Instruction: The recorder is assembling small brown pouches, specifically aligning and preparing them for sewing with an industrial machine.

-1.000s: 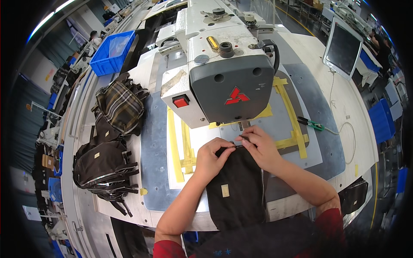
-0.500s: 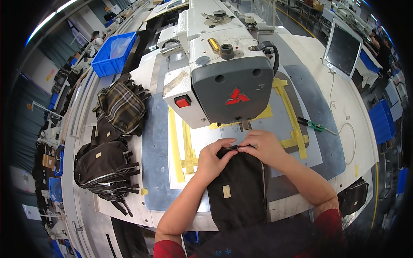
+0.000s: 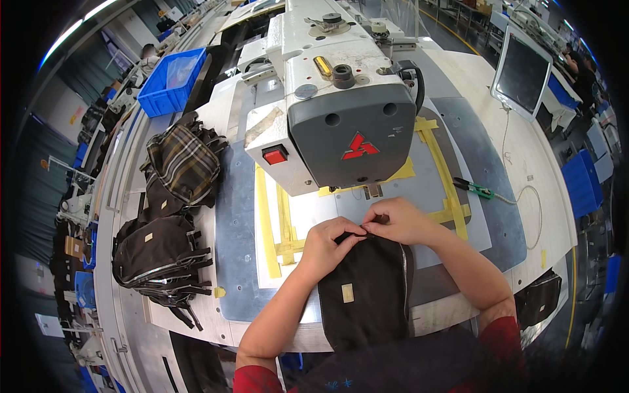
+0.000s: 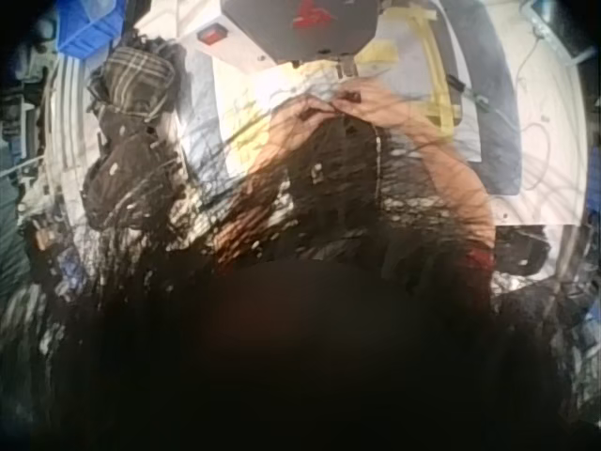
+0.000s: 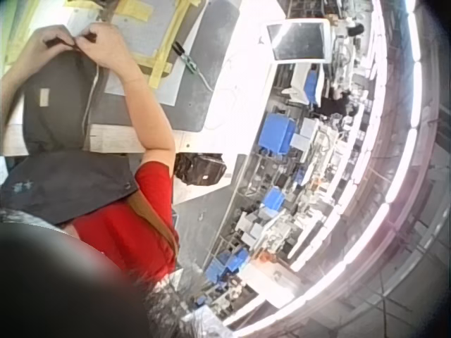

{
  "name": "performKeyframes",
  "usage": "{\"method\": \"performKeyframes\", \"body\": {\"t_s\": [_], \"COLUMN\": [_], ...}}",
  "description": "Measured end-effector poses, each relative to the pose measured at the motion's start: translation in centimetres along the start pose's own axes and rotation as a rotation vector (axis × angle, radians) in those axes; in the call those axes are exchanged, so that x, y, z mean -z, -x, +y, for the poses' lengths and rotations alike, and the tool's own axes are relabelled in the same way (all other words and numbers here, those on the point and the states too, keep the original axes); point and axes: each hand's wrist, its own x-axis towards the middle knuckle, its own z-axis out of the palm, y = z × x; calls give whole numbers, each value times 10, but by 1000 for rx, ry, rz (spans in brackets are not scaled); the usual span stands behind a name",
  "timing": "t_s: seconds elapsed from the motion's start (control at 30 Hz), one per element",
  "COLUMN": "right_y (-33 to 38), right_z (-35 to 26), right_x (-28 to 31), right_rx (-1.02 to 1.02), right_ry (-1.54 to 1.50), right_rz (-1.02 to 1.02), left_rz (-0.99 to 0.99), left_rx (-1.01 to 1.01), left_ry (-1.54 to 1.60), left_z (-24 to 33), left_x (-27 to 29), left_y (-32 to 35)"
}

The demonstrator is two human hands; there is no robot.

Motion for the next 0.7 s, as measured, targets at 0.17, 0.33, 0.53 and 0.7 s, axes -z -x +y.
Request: {"method": "performKeyframes", "body": {"t_s": [0.17,0.33,0.53,0.7], "right_y": [-3,5,7,7], "right_z": [19,11,15,10], "right_x": [-10,-8,-13,-16], "right_rx": [-96,-35,-8,-48], "right_ry": [-259,-397,-199,-153], "right_rz": [53,14,114,183], "left_rz": [-10,20,-13,111], "left_rx": [251,311,395,-72], "left_ry": [22,51,179,-171], "left_z": [8,-3,-2,1], "left_x": [2,1,3,-1], "left_y": [-3,0,-1,-1]}}
